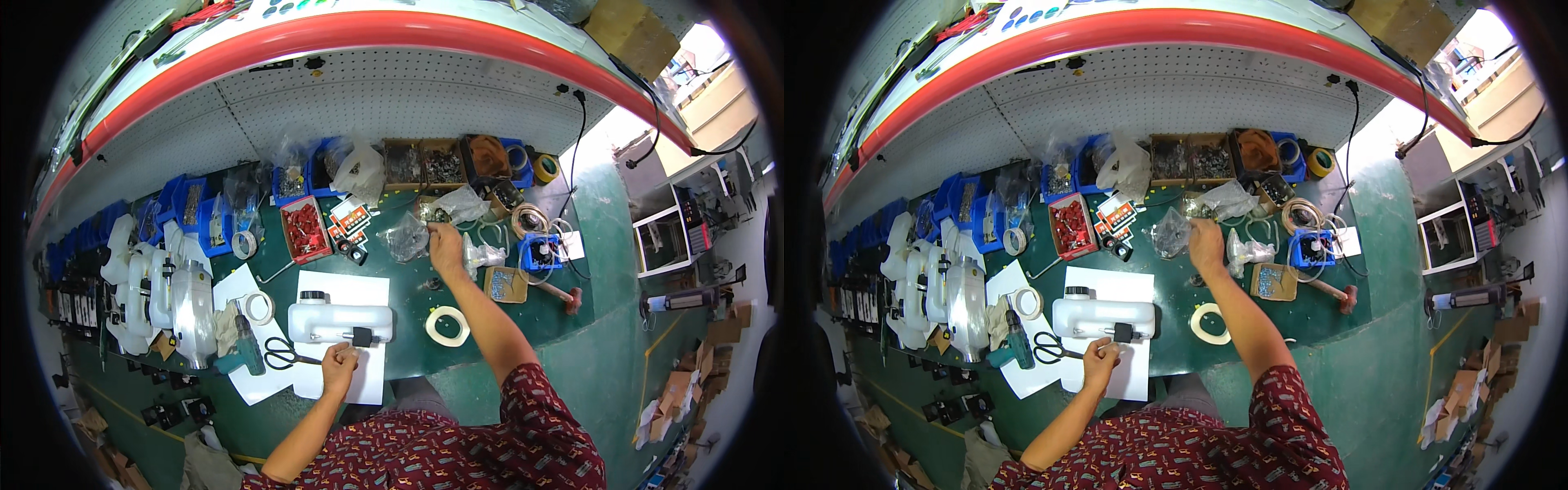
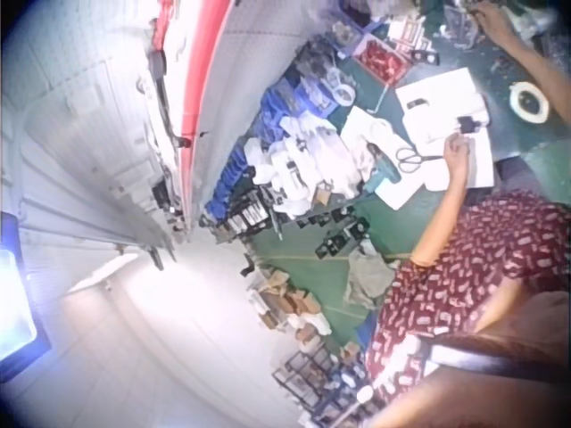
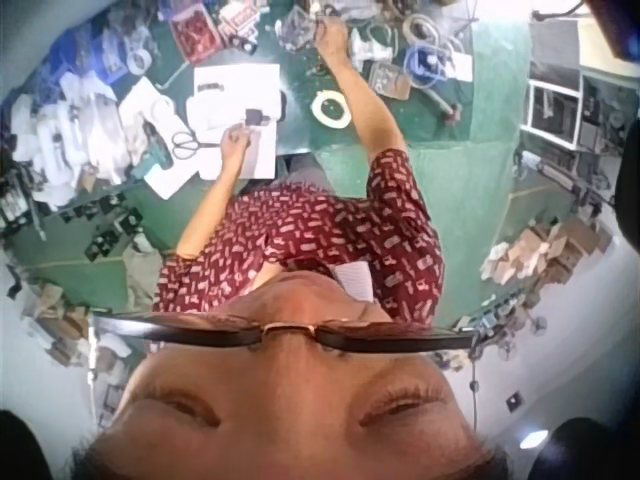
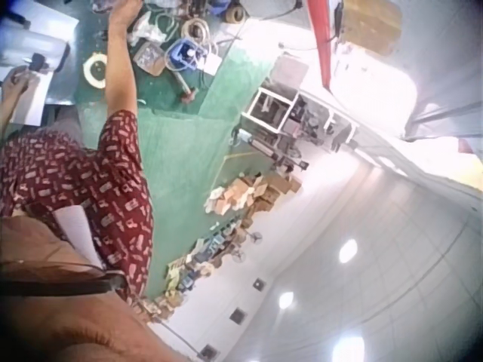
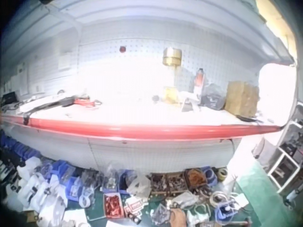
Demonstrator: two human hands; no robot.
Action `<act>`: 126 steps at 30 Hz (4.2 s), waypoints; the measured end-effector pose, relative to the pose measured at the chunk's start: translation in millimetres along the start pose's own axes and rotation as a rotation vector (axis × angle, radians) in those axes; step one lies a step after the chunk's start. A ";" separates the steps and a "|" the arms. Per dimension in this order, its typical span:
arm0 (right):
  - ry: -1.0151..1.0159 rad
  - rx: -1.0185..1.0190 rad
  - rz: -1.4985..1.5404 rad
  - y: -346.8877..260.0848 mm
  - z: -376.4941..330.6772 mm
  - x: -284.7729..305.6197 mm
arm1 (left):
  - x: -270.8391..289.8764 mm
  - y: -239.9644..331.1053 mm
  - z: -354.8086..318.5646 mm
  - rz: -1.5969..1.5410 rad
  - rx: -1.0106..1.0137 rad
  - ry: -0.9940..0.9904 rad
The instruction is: The person assembles a white plastic container by attaching a black cap and securing it with tape. They use scissors to cut tape and a hammer to tap the cap into place. The person handles multiple containers and components on a cluttered workbench.
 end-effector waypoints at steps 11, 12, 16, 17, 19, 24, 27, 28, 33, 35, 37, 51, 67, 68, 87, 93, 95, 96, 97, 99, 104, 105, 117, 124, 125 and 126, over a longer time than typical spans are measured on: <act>-0.620 0.176 -0.486 71.0 91.9 -74.3 | 32.6 -23.2 -16.2 -0.010 0.109 0.116; -0.660 0.175 -0.532 76.4 95.6 -77.1 | 30.2 -23.8 -16.5 -0.021 0.107 0.114; -0.629 0.235 -0.576 79.4 96.2 -78.3 | 25.6 -24.8 -16.7 -0.021 0.125 0.135; -0.593 0.269 -0.567 77.4 93.4 -74.6 | 24.6 -24.9 -14.8 -0.021 0.125 0.130; -0.456 0.233 -0.406 61.6 96.5 -54.9 | 24.7 -25.3 -13.3 -0.032 0.122 0.132; -0.299 -0.572 0.626 56.2 82.2 -6.7 | 21.8 -20.4 -6.0 -0.024 0.121 0.121; -0.446 -0.761 1.053 30.5 55.2 16.0 | 19.9 -14.6 -8.1 -0.011 0.116 0.097; -0.479 -0.753 1.096 20.0 46.6 23.2 | 19.0 -13.9 -7.3 -0.011 0.107 0.080; -0.641 -0.716 1.176 -34.3 -3.9 44.0 | 16.0 -7.5 -4.1 0.001 0.042 -0.011; -0.678 -0.696 1.137 -51.4 -26.4 42.9 | 15.5 -4.9 -2.6 -0.002 0.035 -0.030; -0.747 -0.670 1.064 -73.1 -54.5 37.1 | 12.3 3.0 -4.7 0.046 -0.047 -0.065; -0.861 -0.686 0.888 -169.7 -202.6 -15.0 | 49.9 2.6 -4.7 0.121 -0.158 0.019; -0.292 -1.020 1.176 -95.8 -209.4 59.9 | -91.2 83.0 12.0 0.421 -0.581 -0.452; -0.264 -1.032 1.170 -83.2 -211.9 67.9 | -112.4 83.3 21.4 0.518 -0.645 -0.471; -0.089 -1.028 1.480 -23.8 -202.1 143.8 | -223.8 58.9 103.9 0.515 -0.675 -0.530; -0.284 -0.881 1.617 -46.5 -162.0 135.6 | -183.8 151.6 -5.1 0.798 -0.843 -0.678; -0.345 -0.843 1.640 -49.4 -157.1 124.5 | -173.7 159.6 -16.3 0.819 -0.851 -0.628; -0.354 -0.842 1.625 -56.0 -152.4 123.5 | -167.4 162.1 -18.8 0.842 -0.866 -0.610; -0.366 -0.848 1.612 -62.0 -148.7 121.7 | -161.9 164.8 -21.3 0.866 -0.880 -0.595; -0.383 -0.860 1.584 -70.7 -143.4 118.4 | -153.4 168.3 -24.4 0.864 -0.784 -0.554; -0.439 -0.825 1.568 -78.9 -139.4 113.1 | -140.4 171.8 -28.8 0.860 -0.765 -0.507; -0.444 -0.821 1.568 -80.1 -139.6 113.2 | -138.1 171.4 -29.3 0.853 -0.768 -0.506; -0.433 -0.796 1.524 -82.1 -143.6 114.3 | -139.1 185.1 -38.4 0.903 -0.728 -0.513; -0.466 -0.682 1.298 -79.6 -140.3 119.5 | -139.7 209.8 -44.6 1.152 -0.877 -0.509; -0.469 -0.682 1.287 -80.0 -139.5 119.1 | -140.3 211.9 -45.3 1.186 -0.905 -0.510; -0.473 -0.682 1.275 -80.2 -139.2 118.7 | -140.3 212.2 -45.2 1.184 -0.896 -0.504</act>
Point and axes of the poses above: each hand's wrist, its own z-axis towards the middle knuckle, its own x-axis out of the back of the hand, y = z × x, the point moved 3 cm from there along z, towards the middle knuckle, and after that the axes turned 6 degrees about -z, right-handed, at the moved point
